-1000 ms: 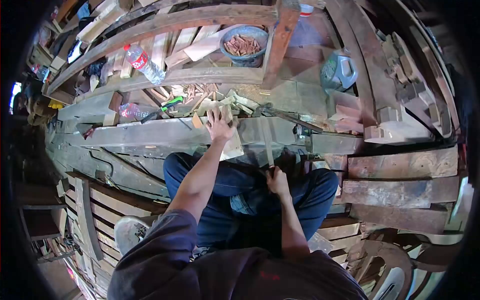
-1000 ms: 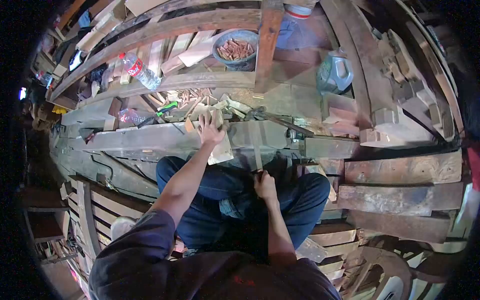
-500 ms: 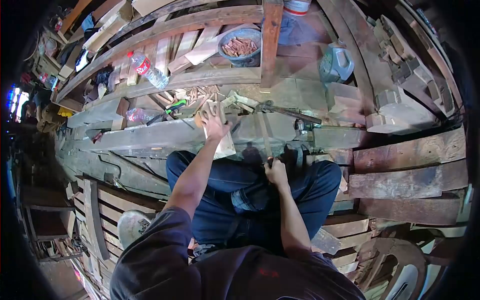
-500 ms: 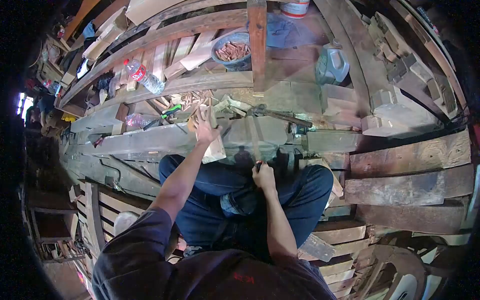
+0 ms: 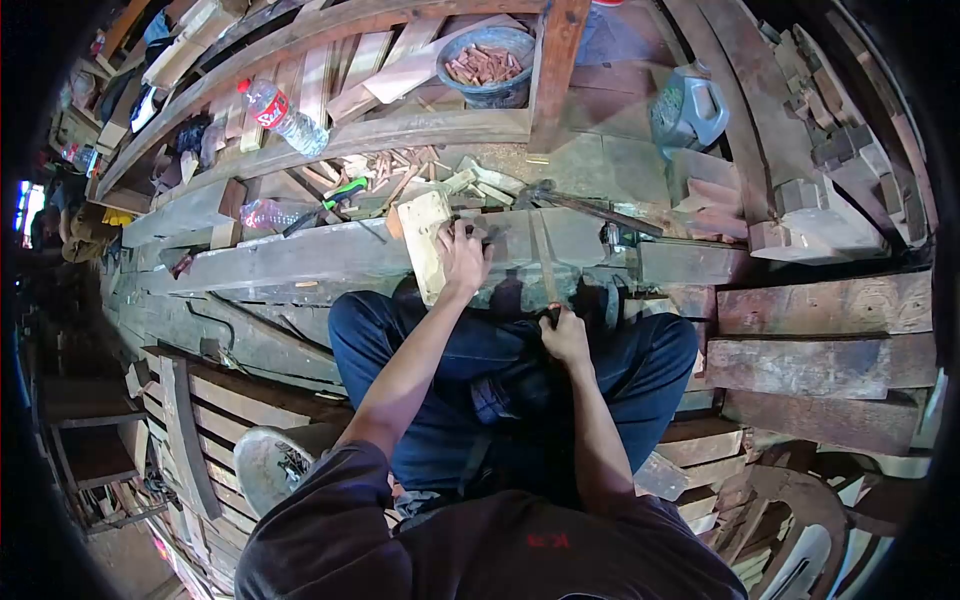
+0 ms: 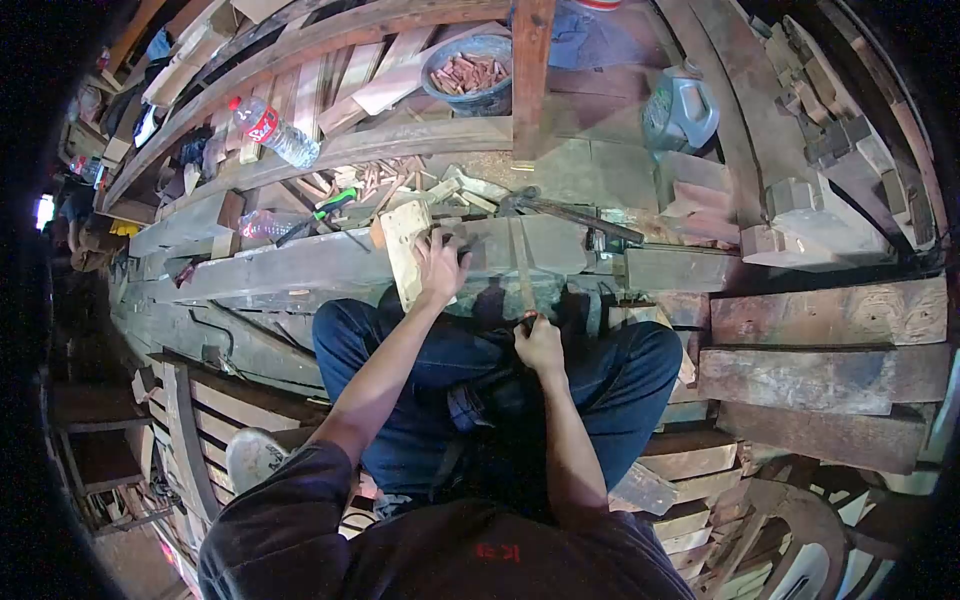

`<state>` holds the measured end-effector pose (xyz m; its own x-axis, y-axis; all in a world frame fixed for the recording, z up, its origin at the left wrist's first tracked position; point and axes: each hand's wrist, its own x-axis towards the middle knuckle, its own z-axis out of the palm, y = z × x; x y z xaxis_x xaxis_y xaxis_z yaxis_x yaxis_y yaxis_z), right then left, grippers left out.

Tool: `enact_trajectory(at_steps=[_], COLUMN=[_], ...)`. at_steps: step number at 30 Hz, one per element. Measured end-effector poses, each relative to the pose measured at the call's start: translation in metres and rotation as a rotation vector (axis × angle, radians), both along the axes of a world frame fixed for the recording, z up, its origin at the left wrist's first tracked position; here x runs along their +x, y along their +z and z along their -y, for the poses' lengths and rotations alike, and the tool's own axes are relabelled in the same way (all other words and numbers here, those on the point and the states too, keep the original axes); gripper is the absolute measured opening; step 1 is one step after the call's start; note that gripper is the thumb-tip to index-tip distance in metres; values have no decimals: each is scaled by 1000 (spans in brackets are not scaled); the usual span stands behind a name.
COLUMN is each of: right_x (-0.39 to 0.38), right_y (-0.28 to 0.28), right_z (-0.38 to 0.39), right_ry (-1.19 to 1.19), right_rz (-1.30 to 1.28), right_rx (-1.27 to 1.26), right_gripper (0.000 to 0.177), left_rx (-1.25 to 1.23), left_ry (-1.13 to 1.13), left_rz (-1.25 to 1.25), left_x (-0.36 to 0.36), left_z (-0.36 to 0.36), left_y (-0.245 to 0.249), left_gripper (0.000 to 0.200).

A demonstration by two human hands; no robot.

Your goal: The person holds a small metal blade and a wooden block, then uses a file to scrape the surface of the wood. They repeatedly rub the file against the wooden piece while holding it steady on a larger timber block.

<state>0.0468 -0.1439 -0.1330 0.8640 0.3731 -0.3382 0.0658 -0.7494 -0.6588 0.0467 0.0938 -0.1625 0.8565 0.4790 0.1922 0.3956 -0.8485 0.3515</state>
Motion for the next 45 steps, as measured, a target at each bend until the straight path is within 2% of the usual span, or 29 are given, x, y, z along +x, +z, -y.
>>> enact_trajectory(at_steps=[5, 9, 13, 14, 17, 18, 22, 25, 28, 34, 38, 45], right_x=[2, 3, 3, 3, 4, 4, 4, 4, 4, 6, 7, 7], right_y=[-2, 6, 8, 8, 7, 8, 13, 11, 13, 11, 16, 23], right_z=[-2, -3, -1, -1, 1, 1, 3, 3, 3, 4, 2, 2], right_ry=[-11, -42, -32, -26, -32, -40, -59, -65, -75, -79, -93, -95], right_rz=[-16, -84, -62, -52, -29, -37, -54, -14, -5, -39, -83, -91], right_rx=[-8, 14, 2, 1, 14, 20, 18, 25, 27, 46, 25, 32], right_gripper=[36, 37, 40, 40, 41, 41, 41, 41, 40, 40, 40, 41], left_rx=[-86, -28, -76, -15, 125, 108, 171, 143, 171, 136, -52, -6], left_ry=[-17, -21, -128, -117, -206, -236, -267, -268, -214, -238, -290, -556], left_rz=[-4, -81, -90, -160, -79, -108, -113, -114, 25, -74, -54, -193], left_x=[5, 7, 1, -4, -19, -24, -30, -22, -7, 7, 11, 3], left_z=[-9, -13, -12, -5, 12, 16, 22, 14, 10, 5, -2, -10], left_y=[-3, 1, 15, 21, 13, 14, 15, 17, 7, 3, 10, 31], left_gripper=[25, 26, 36, 43, 46, 56, 59, 55, 47, 32, 22, 34])
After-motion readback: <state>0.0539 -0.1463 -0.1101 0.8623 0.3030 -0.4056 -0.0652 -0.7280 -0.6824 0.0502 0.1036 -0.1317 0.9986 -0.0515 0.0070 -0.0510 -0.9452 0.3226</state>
